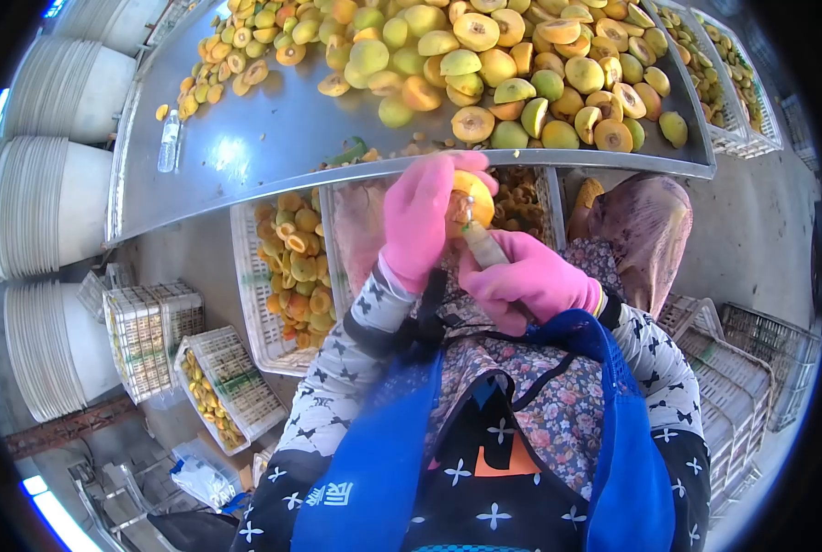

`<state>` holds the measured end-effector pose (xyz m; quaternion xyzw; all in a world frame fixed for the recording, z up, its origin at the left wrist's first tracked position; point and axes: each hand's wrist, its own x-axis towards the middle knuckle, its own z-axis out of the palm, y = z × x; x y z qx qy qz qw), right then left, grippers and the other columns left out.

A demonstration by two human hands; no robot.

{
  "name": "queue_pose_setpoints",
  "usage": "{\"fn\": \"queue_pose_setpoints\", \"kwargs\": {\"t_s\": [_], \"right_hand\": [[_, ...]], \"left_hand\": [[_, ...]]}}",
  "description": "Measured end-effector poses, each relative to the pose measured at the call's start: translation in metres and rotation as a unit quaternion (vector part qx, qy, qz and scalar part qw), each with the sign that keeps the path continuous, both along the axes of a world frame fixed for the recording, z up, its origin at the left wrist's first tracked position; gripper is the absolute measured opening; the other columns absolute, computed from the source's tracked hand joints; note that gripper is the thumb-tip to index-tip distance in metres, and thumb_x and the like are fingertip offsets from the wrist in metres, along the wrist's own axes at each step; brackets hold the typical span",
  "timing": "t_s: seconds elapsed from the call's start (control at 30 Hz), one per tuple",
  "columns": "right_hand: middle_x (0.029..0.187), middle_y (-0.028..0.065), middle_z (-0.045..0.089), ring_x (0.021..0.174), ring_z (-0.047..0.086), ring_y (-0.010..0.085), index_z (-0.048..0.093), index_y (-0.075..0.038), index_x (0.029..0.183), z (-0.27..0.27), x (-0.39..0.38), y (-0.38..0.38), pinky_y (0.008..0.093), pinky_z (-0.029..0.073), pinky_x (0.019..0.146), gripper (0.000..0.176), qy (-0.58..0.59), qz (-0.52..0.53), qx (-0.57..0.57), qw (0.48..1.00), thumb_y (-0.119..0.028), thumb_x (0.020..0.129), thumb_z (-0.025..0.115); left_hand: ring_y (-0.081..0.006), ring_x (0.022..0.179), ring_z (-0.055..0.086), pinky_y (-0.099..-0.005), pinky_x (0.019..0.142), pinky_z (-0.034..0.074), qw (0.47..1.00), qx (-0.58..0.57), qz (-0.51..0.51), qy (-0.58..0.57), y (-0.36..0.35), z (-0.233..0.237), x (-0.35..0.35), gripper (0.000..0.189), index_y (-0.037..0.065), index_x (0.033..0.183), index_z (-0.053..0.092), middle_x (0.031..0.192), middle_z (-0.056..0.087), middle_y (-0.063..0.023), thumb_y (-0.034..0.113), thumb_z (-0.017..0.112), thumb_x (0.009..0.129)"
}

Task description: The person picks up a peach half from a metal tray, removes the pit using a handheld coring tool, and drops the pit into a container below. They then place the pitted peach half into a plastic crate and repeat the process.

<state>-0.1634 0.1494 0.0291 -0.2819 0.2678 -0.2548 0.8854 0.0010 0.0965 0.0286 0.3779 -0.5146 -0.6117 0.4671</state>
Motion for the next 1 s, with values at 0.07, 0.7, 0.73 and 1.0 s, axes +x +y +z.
{"fn": "queue_pose_setpoints", "kwargs": {"t_s": [0.07, 0.7, 0.73, 1.0], "right_hand": [[0.061, 0.0029, 0.055, 0.046, 0.051, 0.0118, 0.057, -0.001, 0.087, 0.003, -0.008, -0.002, 0.0250, 0.037, 0.042, 0.014, -0.021, 0.042, -0.004, 0.999, -0.012, 0.087, 0.066], [0.063, 0.0070, 0.058, 0.053, 0.057, 0.0145, 0.058, -0.004, 0.087, -0.014, -0.042, -0.007, 0.0317, 0.047, 0.055, 0.020, 0.419, -0.109, -0.187, 0.882, -0.021, 0.087, 0.068], [0.064, 0.0048, 0.059, 0.055, 0.057, 0.0119, 0.059, -0.004, 0.089, -0.008, -0.044, -0.006, 0.0294, 0.047, 0.054, 0.020, 0.422, -0.107, -0.155, 0.887, -0.021, 0.087, 0.068], [0.079, -0.0024, 0.061, 0.067, 0.057, 0.0046, 0.062, -0.005, 0.108, 0.032, -0.061, 0.002, 0.0205, 0.044, 0.055, 0.026, 0.158, -0.190, -0.066, 0.967, -0.006, 0.085, 0.074]], "left_hand": [[-0.0165, 0.076, 0.067, -0.0269, 0.067, 0.054, 0.994, -0.035, -0.098, -0.043, -0.010, 0.008, 0.011, 0.046, -0.006, 0.112, 0.062, 0.087, 0.071, -0.0149, 0.035, 0.040, 0.106], [-0.0285, 0.100, 0.067, -0.0385, 0.088, 0.052, 0.917, 0.019, -0.001, -0.398, -0.095, -0.032, 0.009, 0.060, 0.000, 0.122, 0.062, 0.108, 0.070, -0.0189, 0.046, 0.072, 0.084], [-0.0296, 0.099, 0.067, -0.0386, 0.088, 0.051, 0.894, -0.011, -0.003, -0.448, -0.101, -0.040, -0.008, 0.062, -0.001, 0.122, 0.061, 0.107, 0.070, -0.0190, 0.046, 0.073, 0.083], [-0.0179, 0.071, 0.069, -0.0312, 0.065, 0.056, 0.903, -0.086, -0.044, -0.420, -0.113, -0.056, 0.001, 0.033, -0.001, 0.099, 0.067, 0.080, 0.069, -0.0121, 0.021, 0.077, 0.076]]}}
